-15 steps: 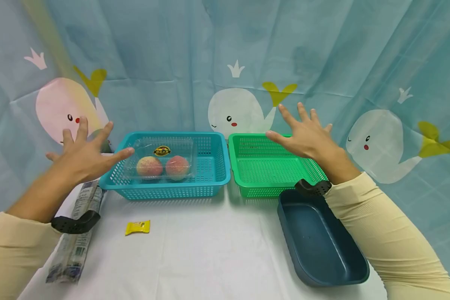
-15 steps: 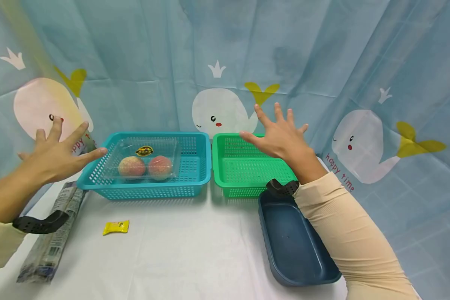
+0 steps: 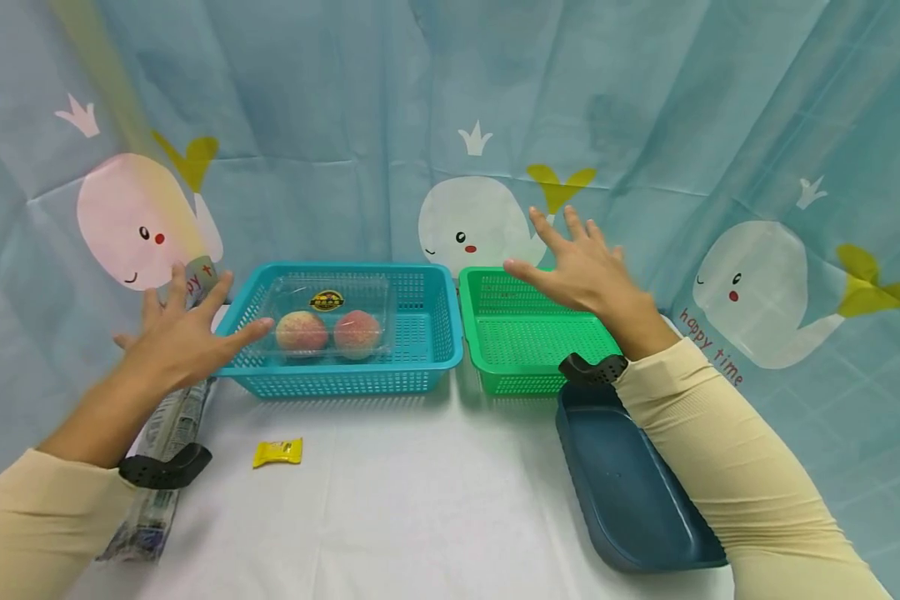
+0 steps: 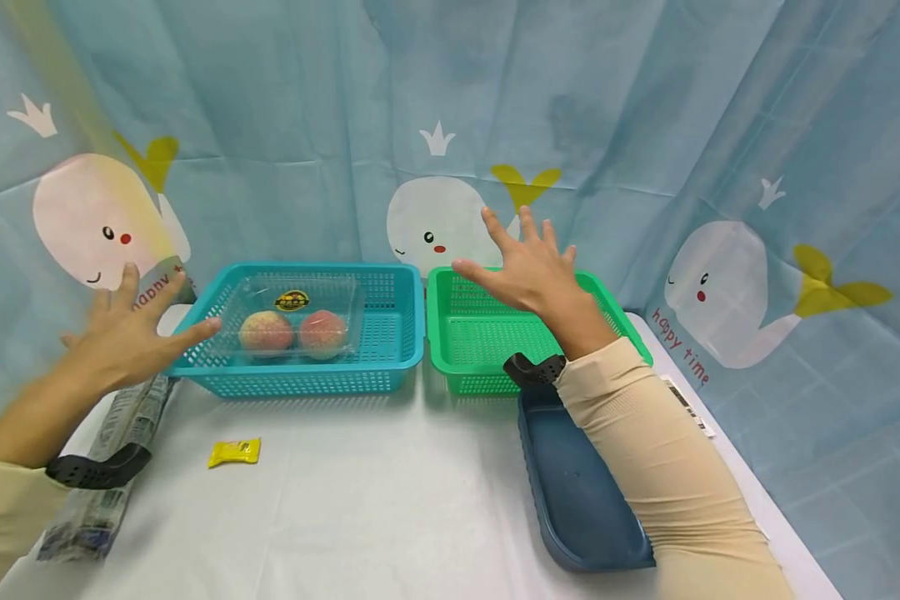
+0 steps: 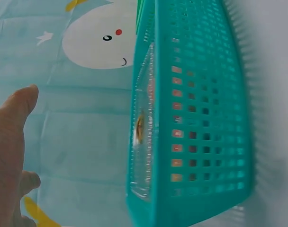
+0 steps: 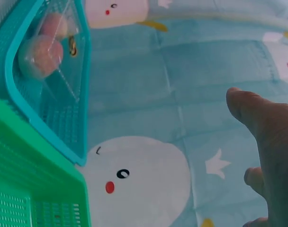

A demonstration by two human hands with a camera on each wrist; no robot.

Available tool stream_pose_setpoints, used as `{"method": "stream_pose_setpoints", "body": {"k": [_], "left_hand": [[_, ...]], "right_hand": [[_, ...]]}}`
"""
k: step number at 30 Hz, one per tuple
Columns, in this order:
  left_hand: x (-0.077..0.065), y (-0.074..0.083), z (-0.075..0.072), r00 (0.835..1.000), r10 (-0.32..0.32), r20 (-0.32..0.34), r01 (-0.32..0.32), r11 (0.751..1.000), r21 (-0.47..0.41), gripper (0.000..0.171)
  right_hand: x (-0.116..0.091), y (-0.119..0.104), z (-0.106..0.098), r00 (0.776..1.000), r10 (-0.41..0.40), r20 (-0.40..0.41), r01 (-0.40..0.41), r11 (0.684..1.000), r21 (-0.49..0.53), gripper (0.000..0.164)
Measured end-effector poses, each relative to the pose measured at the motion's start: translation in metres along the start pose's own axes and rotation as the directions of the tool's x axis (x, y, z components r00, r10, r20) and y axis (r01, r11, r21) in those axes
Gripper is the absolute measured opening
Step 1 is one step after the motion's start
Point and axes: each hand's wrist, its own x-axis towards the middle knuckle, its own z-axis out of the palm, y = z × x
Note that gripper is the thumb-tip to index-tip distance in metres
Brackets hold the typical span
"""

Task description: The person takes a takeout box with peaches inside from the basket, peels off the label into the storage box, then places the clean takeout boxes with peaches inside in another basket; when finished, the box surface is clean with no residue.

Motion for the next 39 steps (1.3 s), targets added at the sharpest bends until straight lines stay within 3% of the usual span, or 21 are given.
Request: {"method": "stream_pose_setpoints", "body": {"k": [13,29,39], "left_hand": [[0.000,-0.014,0.033,0.999,-0.020,0.029,0.021,0.999,-0.028,0.093],[0.005,-0.030,0.059,0.993,-0.058,0.099,0.065,0.995,-0.075,0.097],[0.006,-0.036,0.067,0.992,-0.066,0.109,0.076,0.993,-0.090,0.104]], "right_hand": [[0.020,-0.021,0.020,0.999,-0.042,-0.020,0.043,0.998,0.044,0.087],[0.040,-0.045,0.039,0.997,-0.078,0.009,0.077,0.994,0.072,0.086],[0.052,-0.061,0.057,0.994,-0.105,0.026,0.098,0.976,0.195,0.083]]}}
